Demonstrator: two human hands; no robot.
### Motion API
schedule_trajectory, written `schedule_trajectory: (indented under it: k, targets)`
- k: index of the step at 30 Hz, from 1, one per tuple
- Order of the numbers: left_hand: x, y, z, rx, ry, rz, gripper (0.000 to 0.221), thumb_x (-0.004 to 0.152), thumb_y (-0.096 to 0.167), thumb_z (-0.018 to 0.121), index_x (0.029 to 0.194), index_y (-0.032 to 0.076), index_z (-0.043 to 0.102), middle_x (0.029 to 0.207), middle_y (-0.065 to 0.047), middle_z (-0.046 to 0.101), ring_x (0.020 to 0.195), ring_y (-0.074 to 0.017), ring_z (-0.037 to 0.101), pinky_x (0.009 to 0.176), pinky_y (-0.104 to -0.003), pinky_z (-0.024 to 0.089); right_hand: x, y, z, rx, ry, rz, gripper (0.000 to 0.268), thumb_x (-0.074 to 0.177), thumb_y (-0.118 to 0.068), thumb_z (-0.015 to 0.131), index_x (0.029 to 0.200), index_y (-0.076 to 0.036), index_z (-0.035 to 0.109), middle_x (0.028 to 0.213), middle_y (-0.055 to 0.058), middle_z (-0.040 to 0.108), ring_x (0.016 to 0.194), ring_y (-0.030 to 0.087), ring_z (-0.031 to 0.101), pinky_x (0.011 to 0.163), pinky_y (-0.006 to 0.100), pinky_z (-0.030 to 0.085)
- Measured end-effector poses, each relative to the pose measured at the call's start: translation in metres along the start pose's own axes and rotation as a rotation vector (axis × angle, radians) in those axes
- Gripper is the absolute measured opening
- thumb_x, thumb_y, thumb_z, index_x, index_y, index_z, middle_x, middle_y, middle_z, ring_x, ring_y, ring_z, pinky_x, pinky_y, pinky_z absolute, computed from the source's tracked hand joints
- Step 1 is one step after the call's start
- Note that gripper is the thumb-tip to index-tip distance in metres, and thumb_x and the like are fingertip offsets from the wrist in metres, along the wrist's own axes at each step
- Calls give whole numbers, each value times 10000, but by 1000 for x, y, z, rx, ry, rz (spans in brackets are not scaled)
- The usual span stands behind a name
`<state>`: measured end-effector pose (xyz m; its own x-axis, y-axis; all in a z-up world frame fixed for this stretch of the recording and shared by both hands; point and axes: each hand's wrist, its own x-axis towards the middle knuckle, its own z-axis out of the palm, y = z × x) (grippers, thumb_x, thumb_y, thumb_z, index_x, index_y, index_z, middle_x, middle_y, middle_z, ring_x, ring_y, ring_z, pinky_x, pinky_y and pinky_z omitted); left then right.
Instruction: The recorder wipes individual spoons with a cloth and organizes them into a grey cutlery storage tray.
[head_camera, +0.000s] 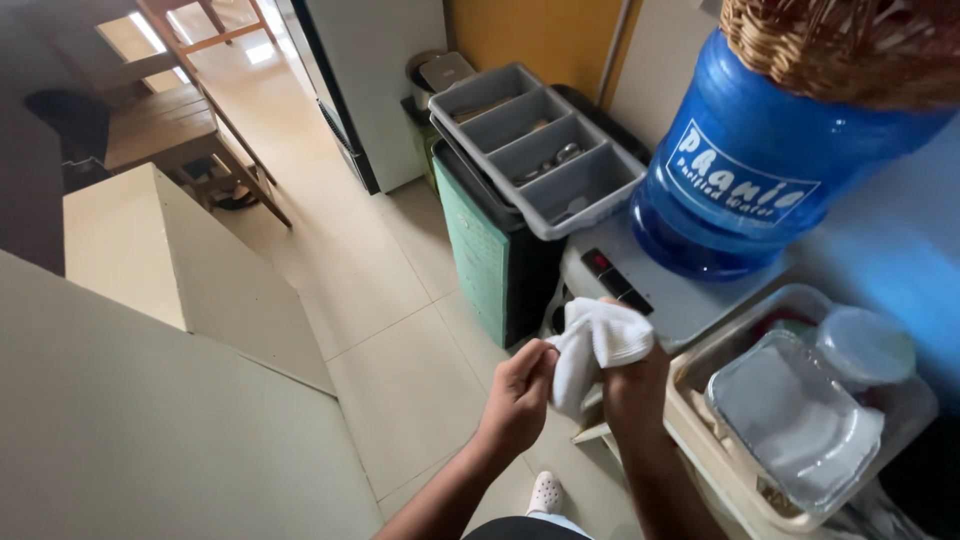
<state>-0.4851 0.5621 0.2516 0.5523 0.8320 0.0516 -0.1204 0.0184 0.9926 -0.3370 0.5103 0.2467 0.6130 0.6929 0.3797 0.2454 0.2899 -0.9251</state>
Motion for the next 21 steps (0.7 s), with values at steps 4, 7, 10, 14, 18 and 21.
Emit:
schedule_trajectory:
  k: [4, 7, 10, 14, 18, 21]
  targets:
    - [17, 0, 7, 39, 44, 109, 169, 1067, 109, 542, 936, 10, 581, 745, 31, 498, 736, -52, 435, 639, -250, 405, 25, 33, -17, 466, 46, 101, 375, 1064, -189, 590, 1377, 17, 611, 1247, 138, 696, 1110, 225, 679, 999, 358, 547]
    - [27, -15, 10, -110, -224, 88, 157, 1061, 91, 508, 979, 3, 610, 864, 50, 590, 847, -39, 513, 761, -224, 454, 38, 29, -24, 691, -127, 163, 473, 990, -169, 619, 1425, -13, 521, 1351, 155, 637, 1217, 255, 648, 1029, 395, 534]
    - [37, -30, 16, -232, -321, -115, 245, 1153, 135, 534, 952, 2, 578, 772, 59, 459, 705, -58, 381, 608, -233, 330, 48, 28, -29, 745, -305, 280, 441, 992, -148, 652, 1390, -17, 516, 1394, 154, 624, 1187, 264, 653, 975, 399, 551]
    - [48, 35, 29, -204, -219, -151, 196, 1008, 113, 487, 1033, 60, 674, 870, 92, 615, 822, -4, 507, 754, -182, 435, 59, 27, -38, 220, -383, -40, 425, 952, -101, 682, 1348, 2, 569, 1295, 150, 633, 1171, 227, 622, 1010, 346, 510]
    - [56, -33, 20, -60, -63, 71, 236, 1122, 116, 533, 940, -3, 627, 826, 31, 517, 774, -61, 418, 677, -244, 367, 64, 62, -49, 456, -218, 168, 367, 980, -92, 643, 1329, 6, 587, 1189, 124, 676, 1058, 211, 661, 914, 337, 544]
    - [62, -29, 23, -172, -210, 160, 149, 1058, 73, 493, 965, 15, 594, 947, 32, 636, 935, -52, 571, 884, -229, 475, 69, 46, -49, 707, -146, 289, 354, 997, -164, 479, 1311, -35, 577, 1165, 98, 689, 1043, 213, 691, 903, 359, 570]
